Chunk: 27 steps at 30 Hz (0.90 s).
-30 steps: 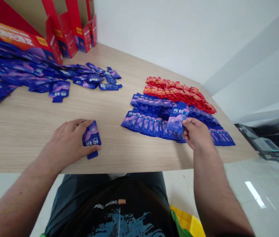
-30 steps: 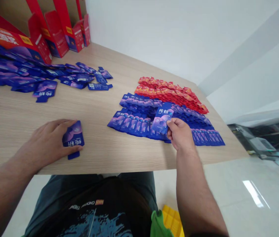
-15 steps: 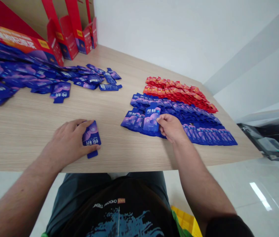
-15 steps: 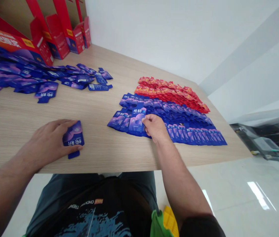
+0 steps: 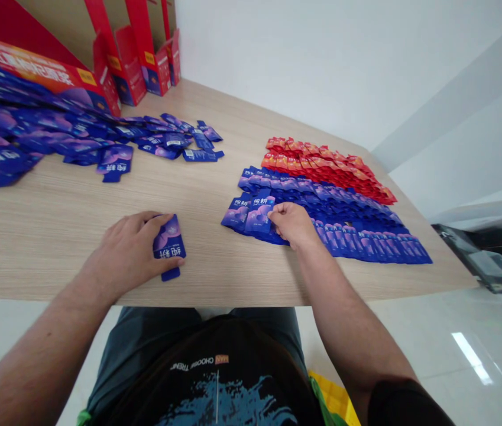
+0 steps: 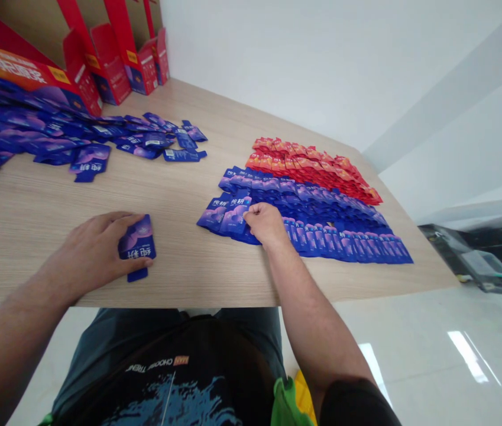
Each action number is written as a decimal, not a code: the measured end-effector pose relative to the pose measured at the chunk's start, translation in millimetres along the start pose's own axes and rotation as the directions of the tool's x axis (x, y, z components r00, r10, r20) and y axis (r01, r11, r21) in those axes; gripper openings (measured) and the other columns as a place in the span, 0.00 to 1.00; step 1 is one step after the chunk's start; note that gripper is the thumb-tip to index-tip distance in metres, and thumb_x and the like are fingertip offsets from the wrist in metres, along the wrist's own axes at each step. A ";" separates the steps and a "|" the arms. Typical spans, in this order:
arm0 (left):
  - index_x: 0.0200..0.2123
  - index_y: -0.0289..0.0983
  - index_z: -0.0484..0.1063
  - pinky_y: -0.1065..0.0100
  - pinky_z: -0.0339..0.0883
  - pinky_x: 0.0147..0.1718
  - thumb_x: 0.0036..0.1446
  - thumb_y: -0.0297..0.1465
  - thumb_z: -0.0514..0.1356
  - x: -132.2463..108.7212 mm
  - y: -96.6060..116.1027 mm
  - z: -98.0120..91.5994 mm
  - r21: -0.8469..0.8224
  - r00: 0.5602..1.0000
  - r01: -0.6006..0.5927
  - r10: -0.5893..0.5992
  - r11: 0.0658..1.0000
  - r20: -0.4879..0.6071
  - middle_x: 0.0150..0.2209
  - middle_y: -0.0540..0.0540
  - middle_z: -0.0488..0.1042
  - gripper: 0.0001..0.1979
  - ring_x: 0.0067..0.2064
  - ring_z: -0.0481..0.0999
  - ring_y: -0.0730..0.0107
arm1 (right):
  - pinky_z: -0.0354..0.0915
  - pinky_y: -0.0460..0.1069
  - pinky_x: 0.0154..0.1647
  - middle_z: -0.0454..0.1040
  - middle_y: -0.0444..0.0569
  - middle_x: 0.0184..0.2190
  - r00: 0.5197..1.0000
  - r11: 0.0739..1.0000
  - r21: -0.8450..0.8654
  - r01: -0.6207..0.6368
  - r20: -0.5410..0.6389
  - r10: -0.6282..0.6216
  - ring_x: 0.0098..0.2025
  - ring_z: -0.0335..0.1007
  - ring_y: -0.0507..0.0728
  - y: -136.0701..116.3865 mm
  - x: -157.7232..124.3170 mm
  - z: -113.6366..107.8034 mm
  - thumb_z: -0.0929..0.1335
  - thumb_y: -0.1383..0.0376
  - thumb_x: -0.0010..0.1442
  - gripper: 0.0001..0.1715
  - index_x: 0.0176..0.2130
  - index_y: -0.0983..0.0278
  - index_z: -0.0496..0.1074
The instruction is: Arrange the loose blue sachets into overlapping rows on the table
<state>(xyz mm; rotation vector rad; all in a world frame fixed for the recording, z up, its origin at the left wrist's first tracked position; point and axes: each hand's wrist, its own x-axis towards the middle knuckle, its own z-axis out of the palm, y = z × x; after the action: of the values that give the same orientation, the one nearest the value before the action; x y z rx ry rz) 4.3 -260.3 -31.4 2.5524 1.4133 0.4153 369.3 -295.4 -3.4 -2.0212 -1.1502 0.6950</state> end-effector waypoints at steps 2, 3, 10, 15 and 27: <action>0.72 0.37 0.65 0.32 0.65 0.67 0.57 0.47 0.70 -0.2 0.2 0.0 -0.007 1.000 -0.002 0.002 1.000 0.001 0.66 0.29 0.71 0.44 0.67 0.71 0.27 | 0.57 0.44 0.20 0.70 0.37 0.19 1.000 0.999 -0.042 0.001 -0.023 -0.002 0.17 0.64 0.50 -1.2 -0.5 -0.7 0.74 0.64 0.61 0.06 0.36 0.61 0.72; 0.72 0.38 0.65 0.32 0.66 0.67 0.57 0.47 0.70 -0.3 0.1 0.2 -0.005 1.000 0.000 0.000 1.000 -0.003 0.65 0.29 0.71 0.43 0.66 0.71 0.27 | 0.59 0.44 0.21 0.72 0.37 0.20 1.000 0.998 -0.065 0.004 -0.030 -0.006 0.18 0.65 0.50 -1.9 -0.7 -1.2 0.74 0.65 0.61 0.07 0.39 0.61 0.73; 0.70 0.41 0.67 0.31 0.67 0.66 0.56 0.45 0.72 -0.1 -1.4 2.2 0.012 0.999 -0.013 0.014 1.000 -0.037 0.65 0.30 0.73 0.42 0.65 0.73 0.28 | 0.65 0.49 0.36 0.77 0.41 0.28 0.993 0.953 -0.294 0.069 -0.074 -0.094 0.29 0.73 0.55 -5.4 -11.2 -12.7 0.74 0.65 0.59 0.10 0.41 0.60 0.72; 0.69 0.39 0.68 0.29 0.67 0.66 0.57 0.42 0.72 -2.3 -1.0 2.1 -0.074 0.998 0.004 -0.008 0.997 -0.060 0.64 0.31 0.73 0.39 0.66 0.72 0.28 | 0.61 0.51 0.35 0.73 0.39 0.25 0.977 0.968 -0.215 0.129 -0.137 -0.161 0.28 0.70 0.57 4.1 -38.9 -28.2 0.72 0.60 0.59 0.12 0.43 0.59 0.71; 0.66 0.42 0.71 0.53 0.81 0.38 0.53 0.44 0.70 -5.7 6.1 -15.8 -0.637 0.934 0.320 -0.347 0.701 0.086 0.41 0.44 0.84 0.37 0.39 0.83 0.53 | 0.60 0.50 0.30 0.69 0.38 0.26 0.985 0.984 0.137 0.113 0.118 -0.129 0.28 0.67 0.55 37.7 -129.8 -9.9 0.70 0.53 0.62 0.17 0.48 0.58 0.69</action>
<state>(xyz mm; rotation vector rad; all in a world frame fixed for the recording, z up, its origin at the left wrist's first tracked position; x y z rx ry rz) 1.0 -267.8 -15.6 1.7017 1.3920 0.7393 335.5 -426.3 -12.9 -1.8041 -1.2562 0.8236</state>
